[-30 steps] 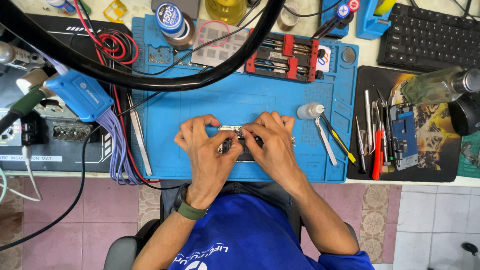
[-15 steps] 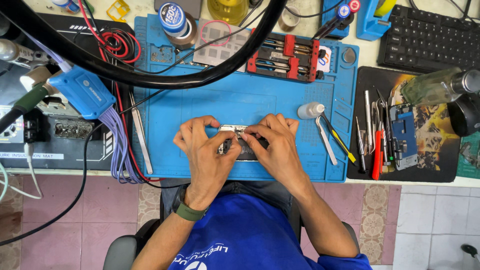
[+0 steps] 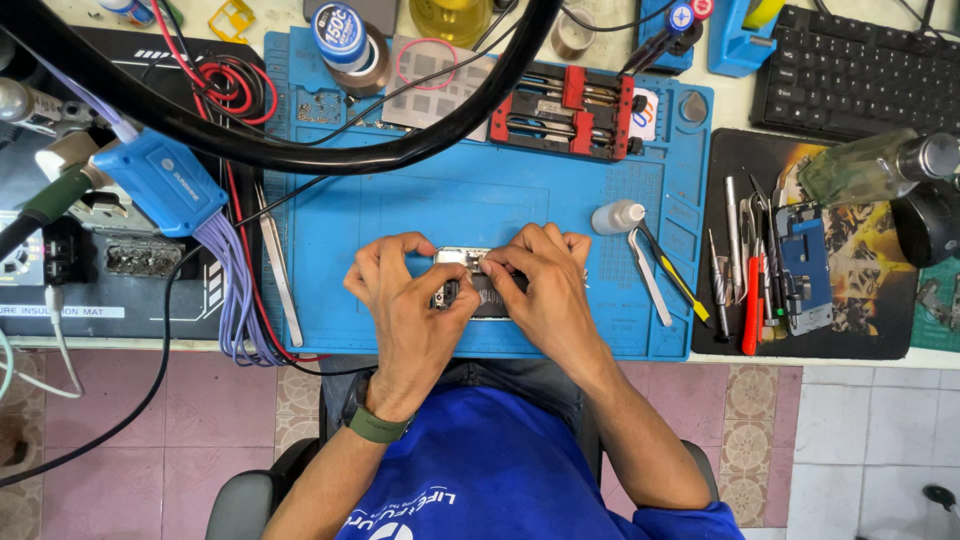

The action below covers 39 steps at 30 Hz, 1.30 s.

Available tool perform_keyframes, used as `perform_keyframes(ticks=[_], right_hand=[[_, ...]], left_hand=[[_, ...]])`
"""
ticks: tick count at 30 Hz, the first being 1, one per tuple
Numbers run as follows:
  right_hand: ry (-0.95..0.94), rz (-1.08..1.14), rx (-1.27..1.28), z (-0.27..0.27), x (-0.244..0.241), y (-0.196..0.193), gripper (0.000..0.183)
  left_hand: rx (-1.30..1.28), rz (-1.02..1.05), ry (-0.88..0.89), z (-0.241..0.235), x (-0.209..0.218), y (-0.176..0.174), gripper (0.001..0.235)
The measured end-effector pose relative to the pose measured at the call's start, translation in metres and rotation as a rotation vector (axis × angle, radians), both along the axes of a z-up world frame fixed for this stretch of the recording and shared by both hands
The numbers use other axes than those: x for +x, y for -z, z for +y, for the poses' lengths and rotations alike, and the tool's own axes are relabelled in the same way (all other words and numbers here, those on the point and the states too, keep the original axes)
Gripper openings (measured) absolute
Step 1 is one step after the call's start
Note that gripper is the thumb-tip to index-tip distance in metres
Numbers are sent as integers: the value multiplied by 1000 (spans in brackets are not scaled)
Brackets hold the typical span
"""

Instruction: The person works on a disassembled smartphone, using a multimeter to test a small circuit board, then uses a screwdriver to remove screws from the board and a plastic spudger to pry and adjust internal components within the phone chassis.

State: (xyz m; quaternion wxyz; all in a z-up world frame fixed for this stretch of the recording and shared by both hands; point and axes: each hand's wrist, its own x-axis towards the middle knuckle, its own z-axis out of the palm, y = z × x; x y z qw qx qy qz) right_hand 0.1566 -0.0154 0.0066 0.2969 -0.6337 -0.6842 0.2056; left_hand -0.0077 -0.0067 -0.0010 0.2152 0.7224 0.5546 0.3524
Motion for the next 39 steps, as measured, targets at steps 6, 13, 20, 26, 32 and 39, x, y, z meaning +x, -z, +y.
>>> perform_keyframes(ticks=[6, 13, 20, 26, 32, 39], right_hand=[[-25, 30, -2, 1, 1, -2, 13], [-24, 40, -26, 0, 0, 0, 11], [-24, 38, -20, 0, -2, 1, 8], [-24, 25, -14, 0, -3, -1, 8], [-16, 4, 2, 0, -4, 0, 10], [-32, -62, 151, -16, -2, -9, 16]], left_hand=[[14, 18, -6, -1, -1, 0, 14], [13, 15, -3, -3, -1, 1, 15], [-4, 5, -3, -8, -4, 0, 17], [5, 12, 4, -11, -6, -1, 17], [19, 5, 3, -11, -6, 0, 17], [10, -7, 4, -11, -6, -1, 17]])
